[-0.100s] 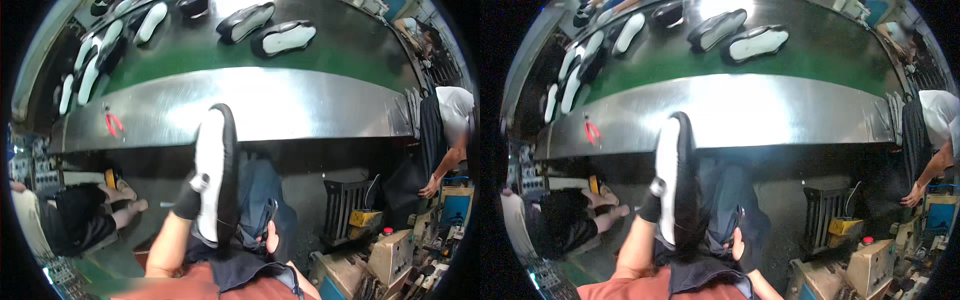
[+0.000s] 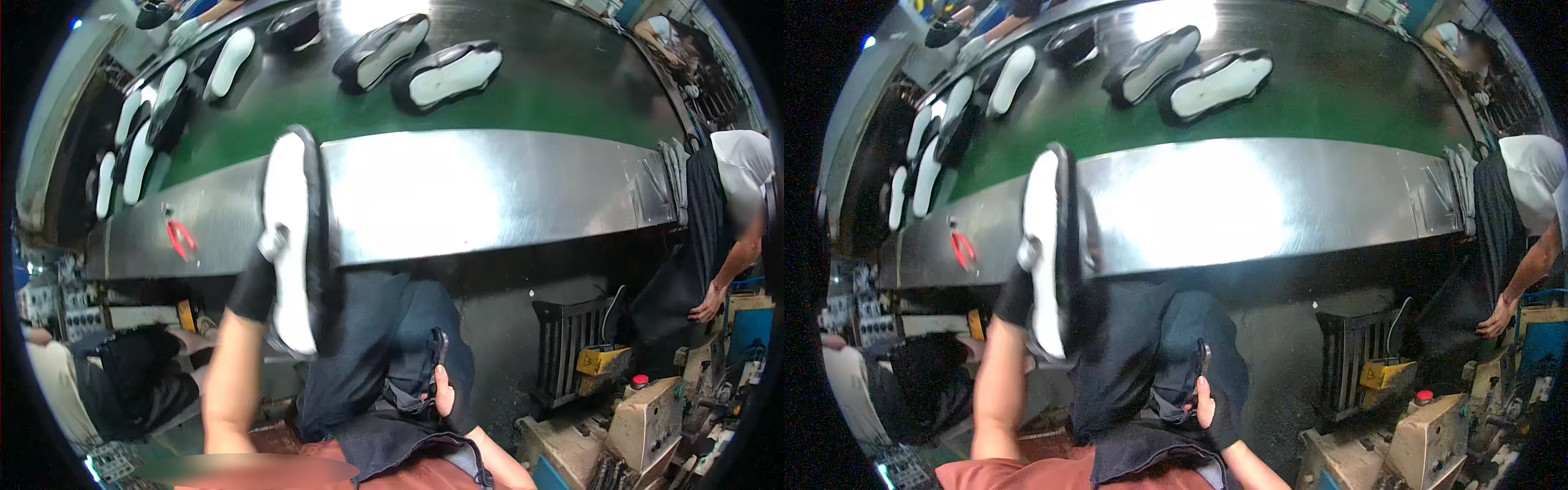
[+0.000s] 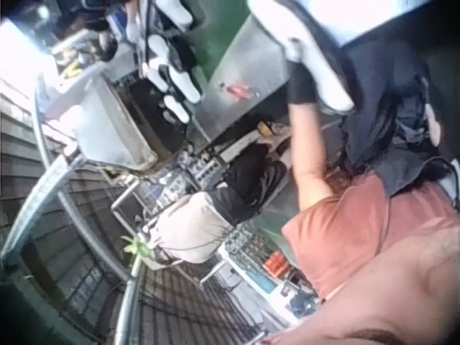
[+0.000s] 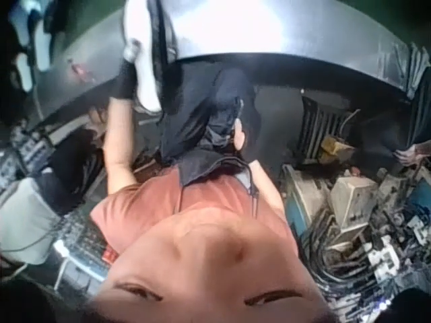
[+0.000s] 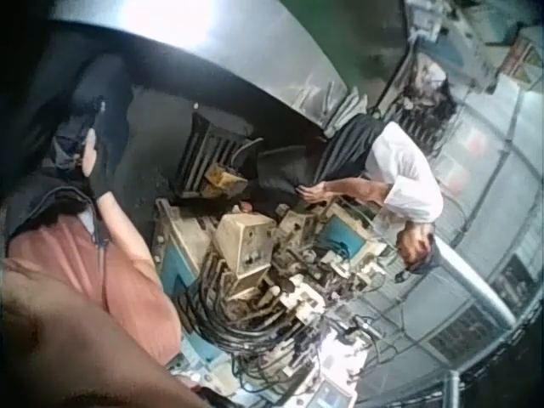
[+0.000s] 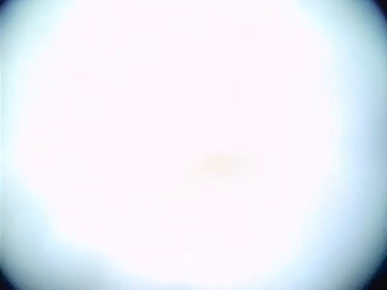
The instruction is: Using specialized pliers and a hand-held tool to pull, stretch, and smooth the leather upper of a shoe onto a last before it moves down a conveyor belt.
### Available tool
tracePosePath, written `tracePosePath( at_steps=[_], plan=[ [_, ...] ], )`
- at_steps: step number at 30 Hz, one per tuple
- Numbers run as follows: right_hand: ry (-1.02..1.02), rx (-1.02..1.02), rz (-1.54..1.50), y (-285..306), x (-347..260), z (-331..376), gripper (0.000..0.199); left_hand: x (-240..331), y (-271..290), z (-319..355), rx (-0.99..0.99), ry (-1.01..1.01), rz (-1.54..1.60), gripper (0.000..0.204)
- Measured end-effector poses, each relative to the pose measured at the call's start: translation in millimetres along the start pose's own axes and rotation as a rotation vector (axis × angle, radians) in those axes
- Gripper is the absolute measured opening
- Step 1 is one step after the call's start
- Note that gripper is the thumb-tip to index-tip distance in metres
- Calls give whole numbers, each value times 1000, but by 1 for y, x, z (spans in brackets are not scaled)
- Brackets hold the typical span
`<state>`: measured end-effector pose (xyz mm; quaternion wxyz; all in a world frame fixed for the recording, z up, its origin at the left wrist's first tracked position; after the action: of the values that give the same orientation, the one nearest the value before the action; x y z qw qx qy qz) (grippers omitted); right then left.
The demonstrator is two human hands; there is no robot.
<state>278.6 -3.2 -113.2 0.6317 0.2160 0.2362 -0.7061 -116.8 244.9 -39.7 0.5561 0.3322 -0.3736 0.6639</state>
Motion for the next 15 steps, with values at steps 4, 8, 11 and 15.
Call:
tracePosePath(
  at_steps=[4,8,11,15],
  plan=[
    [118,13,128,7,-39,-43,59,198,-51,-88,62,-72,-591,57],
    [136,-14,61,-4,-39,-80,49,289,-28,-217,154,-406,-1103,76],
    [205,5,198,-25,-140,-46,48,287,-38,-271,544,-452,-1417,68],
    [117,2,155,-14,-76,-81,50,256,-183,-198,558,-1134,-923,70]
  ],
)
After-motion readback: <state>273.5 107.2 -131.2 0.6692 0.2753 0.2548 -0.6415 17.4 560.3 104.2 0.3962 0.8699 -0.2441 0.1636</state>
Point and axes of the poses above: each hand's wrist, its own z-axis away from the middle knuckle, its own y-axis out of the back of the hand, x = y × z, the point moved 8 cm from there along -z, towards the middle knuckle, and after that the axes turned 11 degrees about -z, right-handed, at the moved point
